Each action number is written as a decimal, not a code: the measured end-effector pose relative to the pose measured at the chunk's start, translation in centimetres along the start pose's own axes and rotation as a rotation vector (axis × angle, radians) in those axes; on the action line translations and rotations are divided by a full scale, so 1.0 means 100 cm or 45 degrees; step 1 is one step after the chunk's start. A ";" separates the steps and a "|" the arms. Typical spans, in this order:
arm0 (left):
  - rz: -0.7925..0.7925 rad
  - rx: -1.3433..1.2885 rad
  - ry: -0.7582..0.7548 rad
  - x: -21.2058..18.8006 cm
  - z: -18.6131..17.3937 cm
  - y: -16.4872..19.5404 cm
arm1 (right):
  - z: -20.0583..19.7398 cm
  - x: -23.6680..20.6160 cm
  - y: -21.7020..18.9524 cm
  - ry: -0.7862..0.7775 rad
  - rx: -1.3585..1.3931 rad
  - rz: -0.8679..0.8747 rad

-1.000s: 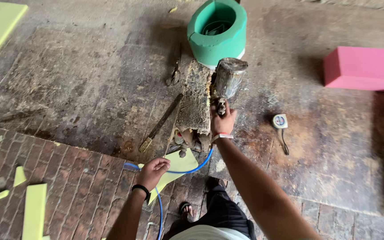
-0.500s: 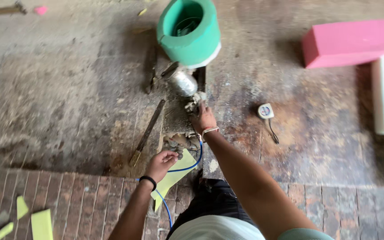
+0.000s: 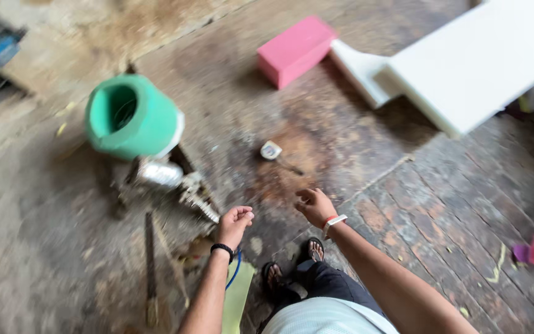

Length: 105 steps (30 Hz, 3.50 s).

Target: The person measures a wooden slatted frame with a tape measure, then uses a pneumatic nail gun to attach a white foam sheet to the frame. They later place another white foam sheet on top and press the edges together to align the pieces.

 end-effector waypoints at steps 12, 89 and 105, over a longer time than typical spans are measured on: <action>0.209 0.279 -0.679 0.039 0.319 0.078 | -0.189 -0.122 0.228 0.650 0.955 0.478; -0.147 1.321 -2.099 -0.565 0.689 -0.198 | -0.035 -1.274 0.165 3.583 1.036 0.569; 0.538 1.170 -2.572 -0.998 0.940 -0.230 | -0.099 -1.627 0.286 2.663 0.881 1.810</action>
Point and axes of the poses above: each hand's wrist, its own x-axis towards the middle knuckle, its own z-axis out of the palm, y = z × x, the point moved 8 cm from there along x, towards the middle knuckle, and after that the axes turned 1 degree about -z, right-handed, at the moved point
